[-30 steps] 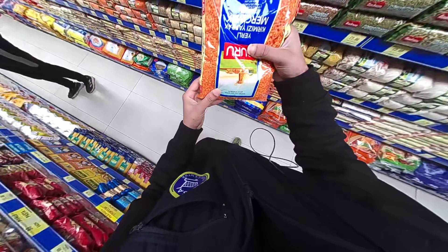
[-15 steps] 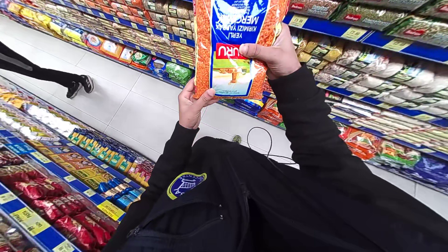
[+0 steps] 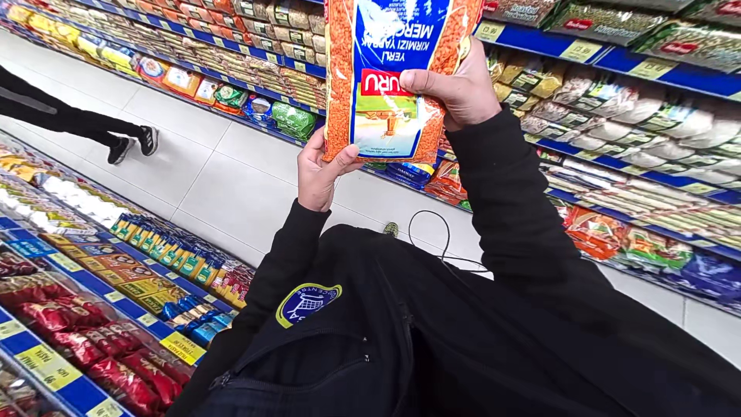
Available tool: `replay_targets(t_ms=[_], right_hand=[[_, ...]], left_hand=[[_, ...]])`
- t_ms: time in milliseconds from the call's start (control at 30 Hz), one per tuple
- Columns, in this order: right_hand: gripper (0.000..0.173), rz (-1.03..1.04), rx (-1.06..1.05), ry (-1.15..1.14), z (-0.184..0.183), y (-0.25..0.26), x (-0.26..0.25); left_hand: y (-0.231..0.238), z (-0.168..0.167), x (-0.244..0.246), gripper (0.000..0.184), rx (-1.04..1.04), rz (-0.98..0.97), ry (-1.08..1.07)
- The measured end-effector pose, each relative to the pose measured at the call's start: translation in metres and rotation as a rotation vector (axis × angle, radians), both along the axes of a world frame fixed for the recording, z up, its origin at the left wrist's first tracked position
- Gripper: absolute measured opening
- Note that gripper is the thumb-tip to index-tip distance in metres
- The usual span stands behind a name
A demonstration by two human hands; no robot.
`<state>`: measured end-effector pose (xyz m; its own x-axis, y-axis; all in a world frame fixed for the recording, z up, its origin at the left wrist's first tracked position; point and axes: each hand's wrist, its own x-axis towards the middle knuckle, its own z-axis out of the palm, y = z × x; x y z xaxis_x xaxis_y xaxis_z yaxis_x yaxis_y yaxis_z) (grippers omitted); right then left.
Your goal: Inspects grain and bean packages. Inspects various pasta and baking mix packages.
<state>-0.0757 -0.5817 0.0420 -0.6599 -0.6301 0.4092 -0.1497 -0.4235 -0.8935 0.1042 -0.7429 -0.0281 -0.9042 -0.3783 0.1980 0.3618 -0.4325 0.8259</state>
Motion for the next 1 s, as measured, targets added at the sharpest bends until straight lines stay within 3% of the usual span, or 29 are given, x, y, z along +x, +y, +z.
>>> replay_targets(t_ms=[867,1000], right_hand=[[0.056,-0.055,0.004,-0.026,-0.008,0.015,0.004],[0.05,-0.064,0.009,-0.051,-0.011,0.021,0.006]], left_hand=[[0.008,-0.005,-0.001,0.051,0.013,-0.045,-0.019],[0.009,-0.007,-0.003,0.052,0.037,-0.08,-0.031]])
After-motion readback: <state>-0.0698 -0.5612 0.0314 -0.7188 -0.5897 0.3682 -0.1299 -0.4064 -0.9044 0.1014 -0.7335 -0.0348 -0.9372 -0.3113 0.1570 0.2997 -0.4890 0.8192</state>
